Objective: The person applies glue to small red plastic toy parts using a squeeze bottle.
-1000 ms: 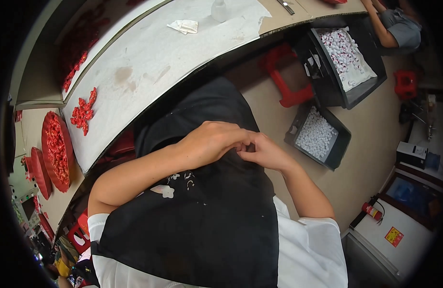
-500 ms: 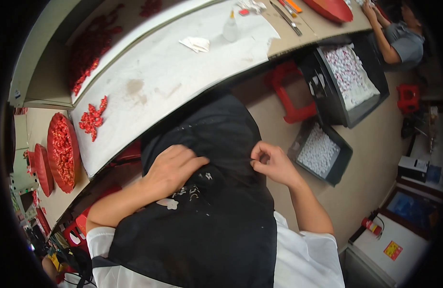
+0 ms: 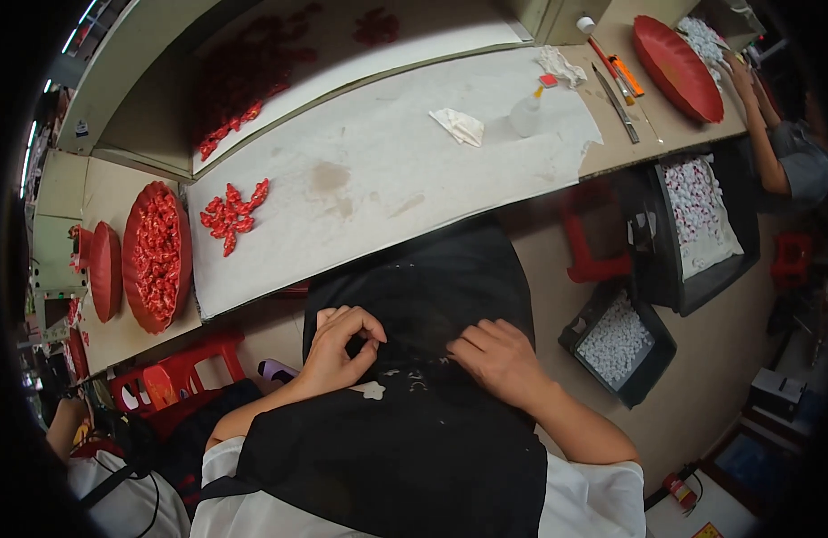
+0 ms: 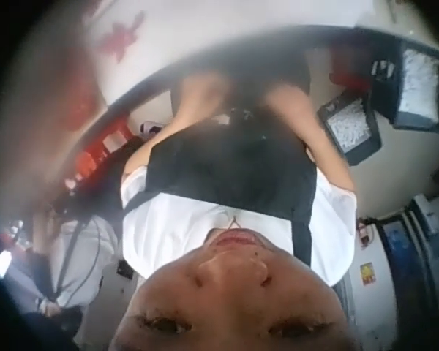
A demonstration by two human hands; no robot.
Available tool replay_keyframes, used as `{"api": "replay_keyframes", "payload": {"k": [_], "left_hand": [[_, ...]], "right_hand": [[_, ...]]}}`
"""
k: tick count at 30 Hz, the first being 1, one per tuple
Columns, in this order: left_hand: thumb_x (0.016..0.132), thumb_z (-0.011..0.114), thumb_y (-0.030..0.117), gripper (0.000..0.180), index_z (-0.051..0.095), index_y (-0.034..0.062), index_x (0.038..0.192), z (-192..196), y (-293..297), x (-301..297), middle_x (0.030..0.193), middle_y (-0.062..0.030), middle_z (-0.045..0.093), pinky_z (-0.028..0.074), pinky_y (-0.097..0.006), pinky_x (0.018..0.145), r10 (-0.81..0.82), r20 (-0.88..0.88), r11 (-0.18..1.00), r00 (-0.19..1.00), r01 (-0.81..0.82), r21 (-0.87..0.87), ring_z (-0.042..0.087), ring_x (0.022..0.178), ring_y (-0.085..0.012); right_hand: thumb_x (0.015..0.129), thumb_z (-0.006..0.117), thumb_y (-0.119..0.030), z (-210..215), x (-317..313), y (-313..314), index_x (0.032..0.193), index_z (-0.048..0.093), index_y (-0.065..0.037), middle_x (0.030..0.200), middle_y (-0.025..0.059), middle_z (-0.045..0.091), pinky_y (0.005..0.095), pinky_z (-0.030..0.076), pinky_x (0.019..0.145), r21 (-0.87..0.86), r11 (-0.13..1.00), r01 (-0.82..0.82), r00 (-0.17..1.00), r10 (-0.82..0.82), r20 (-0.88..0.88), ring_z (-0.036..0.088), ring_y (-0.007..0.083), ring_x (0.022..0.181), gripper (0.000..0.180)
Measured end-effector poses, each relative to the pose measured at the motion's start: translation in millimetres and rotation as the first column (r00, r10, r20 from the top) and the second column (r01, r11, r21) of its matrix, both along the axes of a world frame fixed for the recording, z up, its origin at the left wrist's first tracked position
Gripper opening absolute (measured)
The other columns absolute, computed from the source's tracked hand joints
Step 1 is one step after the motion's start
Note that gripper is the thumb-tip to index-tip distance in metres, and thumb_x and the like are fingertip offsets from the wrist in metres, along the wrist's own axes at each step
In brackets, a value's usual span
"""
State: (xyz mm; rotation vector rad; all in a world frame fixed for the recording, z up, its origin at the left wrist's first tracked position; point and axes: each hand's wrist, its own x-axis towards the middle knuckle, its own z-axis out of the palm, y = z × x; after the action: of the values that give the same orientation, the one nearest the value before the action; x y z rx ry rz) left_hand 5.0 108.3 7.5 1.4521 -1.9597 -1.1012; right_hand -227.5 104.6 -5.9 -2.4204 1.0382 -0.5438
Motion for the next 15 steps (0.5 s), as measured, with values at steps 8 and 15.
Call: {"api": "replay_keyframes", "payload": {"k": [8, 15], "left_hand": [[0.073, 0.054, -0.002, 0.01, 0.055, 0.0034, 0.081, -29.6, 42.9, 62.5, 0.079, -0.0013, 0.055, 0.039, -0.022, 0.072, 0.447, -0.421, 0.833, 0.789, -0.195, 0.518, 0.052, 0.078, -0.01], [0.073, 0.054, -0.004, 0.021, 0.056, 0.0032, 0.093, 6.2, 24.1, 89.8, 0.08, -0.0035, 0.055, 0.039, -0.023, 0.073, 0.416, -0.079, 0.842, 0.906, -0.351, 0.41, 0.051, 0.077, -0.0114]], "right_hand": [[0.065, 0.066, -0.009, -6.9, -11.3, -17.7, 0.077, 0.06, -0.008, 0.07, 0.0022, 0.053, 0.0291, 0.042, 0.056, 0.128, 0.989, -0.078, 0.991, 0.064, 0.114, 0.053, 0.018, 0.064, 0.014], [0.068, 0.065, -0.007, 3.1, -22.4, -52.2, 0.078, 0.058, -0.001, 0.077, 0.0101, 0.057, 0.0282, 0.045, 0.064, 0.364, 0.931, 0.03, 0.96, -0.128, 0.249, 0.055, 0.0221, 0.067, 0.014]]}}
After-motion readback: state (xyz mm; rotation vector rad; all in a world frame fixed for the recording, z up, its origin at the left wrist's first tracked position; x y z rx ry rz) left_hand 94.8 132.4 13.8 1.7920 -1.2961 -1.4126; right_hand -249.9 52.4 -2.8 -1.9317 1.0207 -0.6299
